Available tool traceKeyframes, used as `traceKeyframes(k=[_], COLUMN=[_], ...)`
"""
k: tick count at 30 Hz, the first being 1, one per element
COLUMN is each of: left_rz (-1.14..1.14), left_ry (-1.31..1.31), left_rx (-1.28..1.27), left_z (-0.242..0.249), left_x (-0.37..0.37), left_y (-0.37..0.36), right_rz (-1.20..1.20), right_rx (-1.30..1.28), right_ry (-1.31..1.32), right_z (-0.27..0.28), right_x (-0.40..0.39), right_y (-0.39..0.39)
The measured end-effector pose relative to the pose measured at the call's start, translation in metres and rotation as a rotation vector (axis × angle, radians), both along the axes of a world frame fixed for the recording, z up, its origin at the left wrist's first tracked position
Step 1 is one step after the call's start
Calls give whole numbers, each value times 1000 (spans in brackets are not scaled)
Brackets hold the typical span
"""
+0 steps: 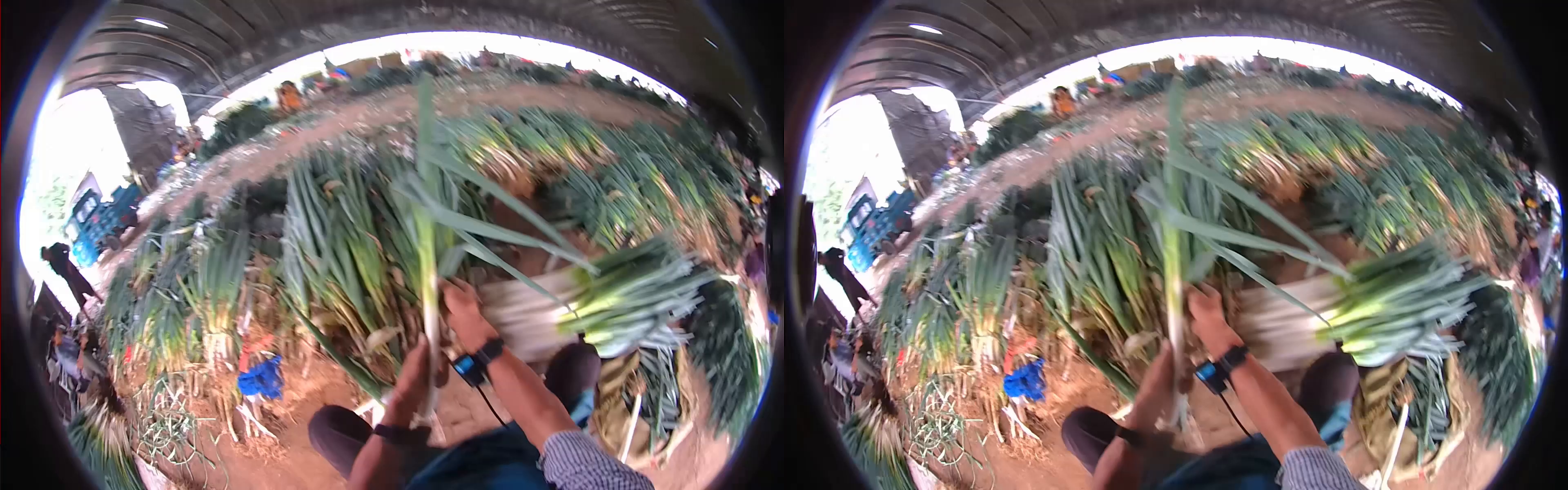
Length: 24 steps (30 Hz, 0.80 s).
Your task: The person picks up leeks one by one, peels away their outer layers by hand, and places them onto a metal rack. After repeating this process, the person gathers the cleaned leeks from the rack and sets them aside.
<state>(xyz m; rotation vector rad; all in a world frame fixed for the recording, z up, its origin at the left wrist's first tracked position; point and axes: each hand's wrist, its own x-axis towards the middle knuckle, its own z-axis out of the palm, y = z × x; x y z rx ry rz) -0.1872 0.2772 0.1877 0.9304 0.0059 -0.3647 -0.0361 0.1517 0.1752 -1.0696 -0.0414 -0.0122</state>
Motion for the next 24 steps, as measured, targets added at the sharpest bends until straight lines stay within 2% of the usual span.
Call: traceKeyframes(k=[1,2,3,4,6,8,9,10,11,13,14,16,18,21,22,24], left_rz=[-55,-71,-83,-98,-122,-132,-135,-108,-79,-40,-42,-32,54,141,179,213], left_ry=[92,94,89,100,117,115,115,78,37,-18,-23,-26,-29,-44,-50,-88], left_rx=[-74,-84,-90,-131,-214,-174,-154,-90,-27,31,31,37,155,196,226,276], left_z=[-4,-3,-3,-7,-13,-8,-3,3,11,17,17,15,3,-25,-30,-36], left_x=[1,0,-3,-5,-9,-9,-11,-12,-11,-8,-9,-9,-9,-6,-6,-9], left_y=[3,4,7,10,14,16,17,18,18,20,23,22,14,1,-4,-8], right_rz=[103,187,227,246,500,643,713,728,740,607,443,420,263,151,240,185], right_rx=[102,93,120,-131,-189,-428,-548,-686,-827,-1193,-1397,-522,-96,-275,-99,-54], right_ry=[197,297,238,162,175,-16,-113,-63,-15,-178,-381,103,51,-2,50,158], right_z=[45,7,-17,-25,-40,-74,-74,-72,-38,-45,-71,-18,35,46,52,40], right_x=[-33,-6,-6,-11,-22,-43,-54,-65,-91,-74,-47,-27,-25,-19,-28,-33], right_y=[2,10,15,12,3,-5,-6,-11,-14,-23,-28,-43,-41,-20,-15,-13])
